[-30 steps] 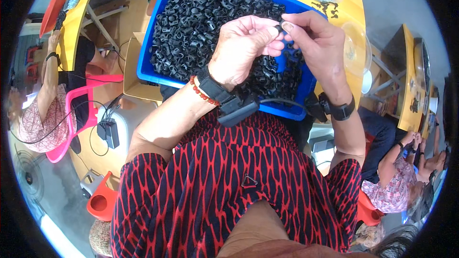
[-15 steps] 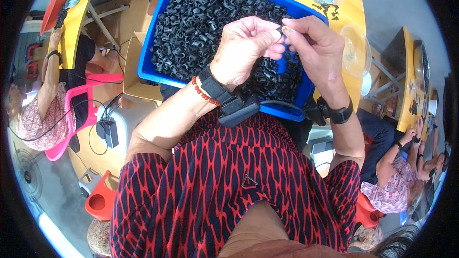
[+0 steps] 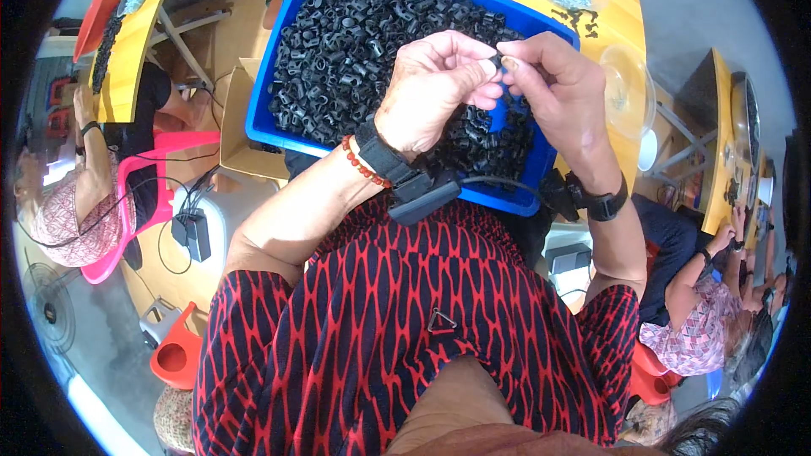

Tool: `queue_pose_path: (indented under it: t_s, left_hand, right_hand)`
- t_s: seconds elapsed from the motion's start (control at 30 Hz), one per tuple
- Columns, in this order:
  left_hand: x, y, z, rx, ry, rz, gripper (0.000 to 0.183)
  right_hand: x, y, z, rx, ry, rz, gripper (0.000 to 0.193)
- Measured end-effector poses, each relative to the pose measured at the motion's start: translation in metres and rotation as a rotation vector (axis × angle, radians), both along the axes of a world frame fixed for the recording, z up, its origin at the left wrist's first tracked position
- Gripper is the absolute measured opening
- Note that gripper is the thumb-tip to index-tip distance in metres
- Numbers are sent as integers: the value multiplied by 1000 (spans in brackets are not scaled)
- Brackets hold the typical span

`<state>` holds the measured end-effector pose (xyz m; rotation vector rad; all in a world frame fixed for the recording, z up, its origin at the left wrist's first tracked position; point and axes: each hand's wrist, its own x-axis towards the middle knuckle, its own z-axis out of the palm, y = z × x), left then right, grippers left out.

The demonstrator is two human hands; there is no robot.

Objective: Assembling small metal pins into black plastic housings.

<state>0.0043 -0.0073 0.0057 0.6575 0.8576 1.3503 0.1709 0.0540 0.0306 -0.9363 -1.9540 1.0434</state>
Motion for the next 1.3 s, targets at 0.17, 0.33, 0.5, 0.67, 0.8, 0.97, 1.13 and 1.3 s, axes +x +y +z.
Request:
queue_pose_path:
  t_s: [0.17,0.33,0.5,0.67,0.8,0.97,1.13,1.3]
  left_hand:
    - [0,1,-4,-1,-15,-7,12]
    - [-2,2,-7,7,-50,-32,11]
    - [-4,3,-5,-4,-149,-47,9]
    - [-3,4,-9,27,-165,5,10]
    - [-1,3,-5,-24,-117,-9,11]
    - [-1,2,0,-47,-88,-42,11]
    - [-1,1,-1,-33,-131,-57,13]
    - [1,1,-3,-21,-72,-17,14]
  right_hand:
    - [-1,-2,0,158,-16,15,10]
    - [0,4,3,248,-64,85,12]
    - [3,1,5,-22,39,117,23]
    - [1,-1,20,-69,-177,199,42]
    - [-4,2,20,339,-349,209,41]
    - [-4,1,25,323,-437,196,39]
    - [-1,-1,22,366,-425,178,39]
    - [0,-2,22,422,-493,167,40]
